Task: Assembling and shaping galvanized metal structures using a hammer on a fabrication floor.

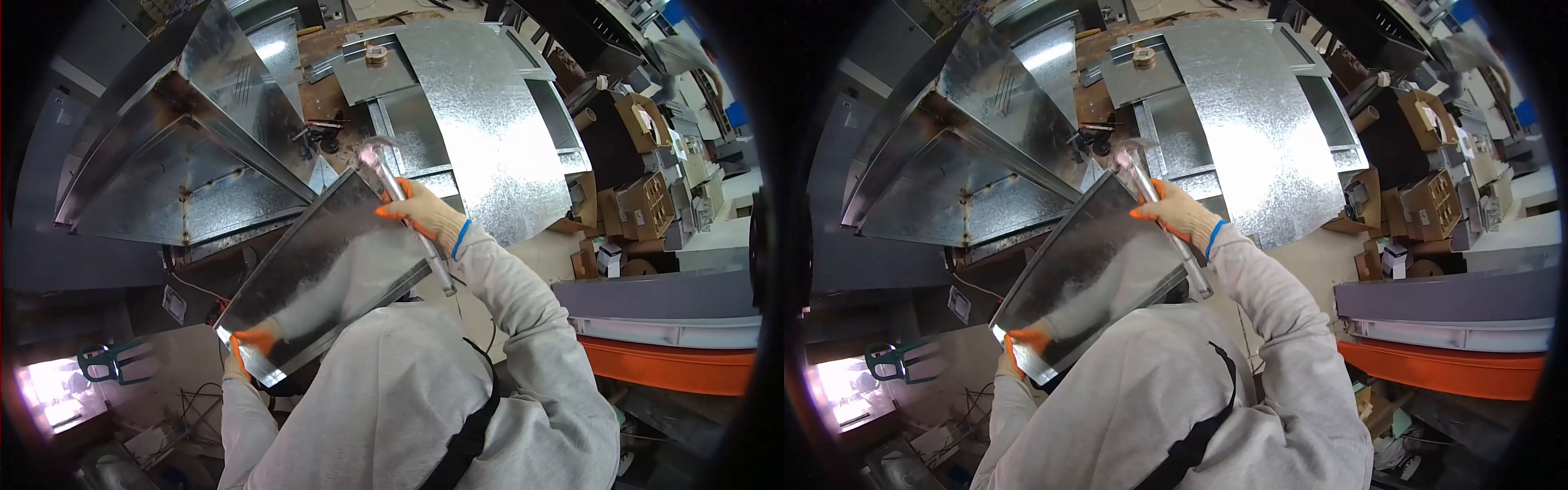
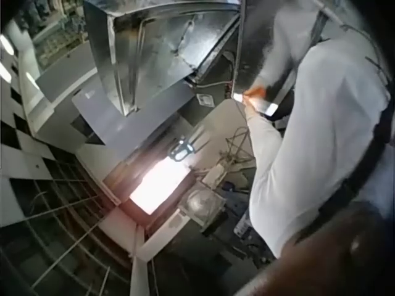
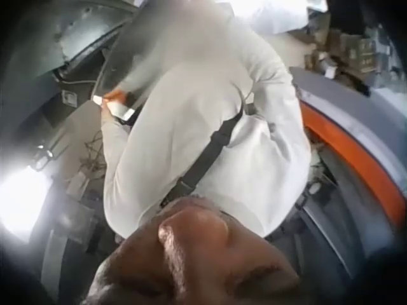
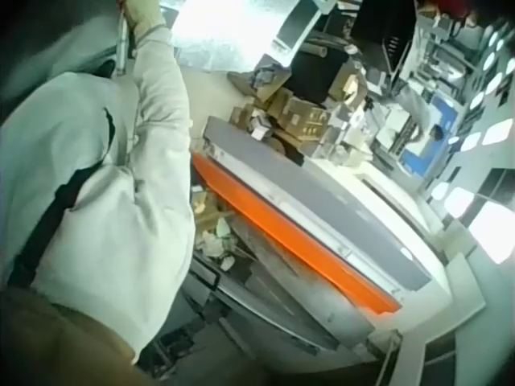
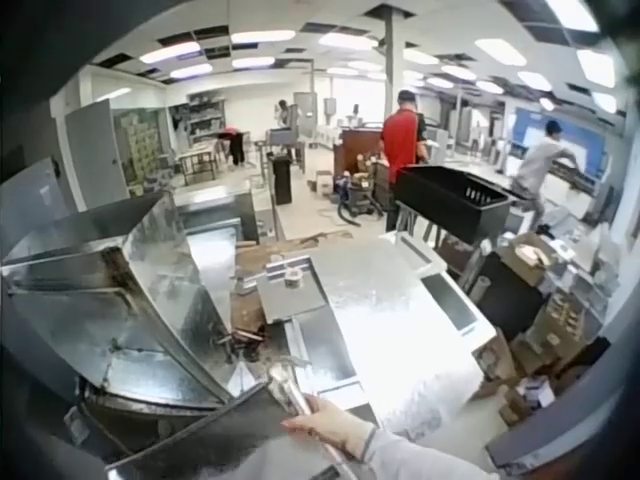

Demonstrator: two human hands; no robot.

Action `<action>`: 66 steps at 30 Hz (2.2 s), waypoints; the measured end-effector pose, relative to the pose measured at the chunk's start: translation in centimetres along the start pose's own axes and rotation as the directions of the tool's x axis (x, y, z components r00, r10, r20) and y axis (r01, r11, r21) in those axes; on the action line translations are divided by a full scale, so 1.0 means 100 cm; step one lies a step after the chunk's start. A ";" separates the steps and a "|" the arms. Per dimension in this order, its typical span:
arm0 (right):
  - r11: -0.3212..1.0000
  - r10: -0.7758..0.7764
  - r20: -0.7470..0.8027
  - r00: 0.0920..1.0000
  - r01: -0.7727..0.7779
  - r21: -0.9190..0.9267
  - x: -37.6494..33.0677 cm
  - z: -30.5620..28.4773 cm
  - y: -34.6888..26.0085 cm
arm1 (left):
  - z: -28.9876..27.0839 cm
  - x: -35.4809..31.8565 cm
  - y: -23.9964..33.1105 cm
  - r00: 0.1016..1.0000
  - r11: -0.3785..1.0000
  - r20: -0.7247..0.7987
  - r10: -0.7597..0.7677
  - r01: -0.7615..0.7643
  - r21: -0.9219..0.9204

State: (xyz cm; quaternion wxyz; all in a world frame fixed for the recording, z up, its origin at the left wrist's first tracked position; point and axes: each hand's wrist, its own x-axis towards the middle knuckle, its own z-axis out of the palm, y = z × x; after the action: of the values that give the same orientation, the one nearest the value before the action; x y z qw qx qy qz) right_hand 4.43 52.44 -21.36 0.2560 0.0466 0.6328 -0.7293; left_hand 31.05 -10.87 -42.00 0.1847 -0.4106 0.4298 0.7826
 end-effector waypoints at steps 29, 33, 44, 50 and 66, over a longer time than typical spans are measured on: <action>0.995 0.080 -0.166 0.983 -0.089 -0.044 -0.021 -0.011 -0.023 | 0.026 0.032 -0.033 0.950 0.877 -0.256 0.179 -0.036 0.479; 0.948 0.036 -0.196 0.980 -0.095 -0.304 -0.036 0.008 -0.090 | 0.043 0.077 -0.007 0.950 0.947 -0.231 0.208 -0.137 0.291; 0.654 -0.433 -0.167 0.886 0.181 -0.734 -0.148 0.100 -0.298 | 0.301 0.060 -0.022 0.966 0.997 0.259 -0.004 0.023 -0.068; 0.056 -0.399 0.309 0.863 0.359 -0.932 -0.147 0.160 -0.311 | 0.278 0.123 -0.042 0.919 0.987 0.371 -0.132 0.086 0.137; -0.411 -0.377 0.736 0.563 0.610 -0.677 -0.087 0.201 -0.315 | 0.390 -0.076 0.132 0.565 0.593 0.400 0.722 -0.803 0.063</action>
State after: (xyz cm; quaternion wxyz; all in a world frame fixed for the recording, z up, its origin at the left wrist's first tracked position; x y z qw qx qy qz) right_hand 3.49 38.29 14.34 -0.1130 -0.5065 0.8521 -0.0678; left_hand 8.22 14.36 -17.64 -0.0568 -0.0190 0.6178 0.7841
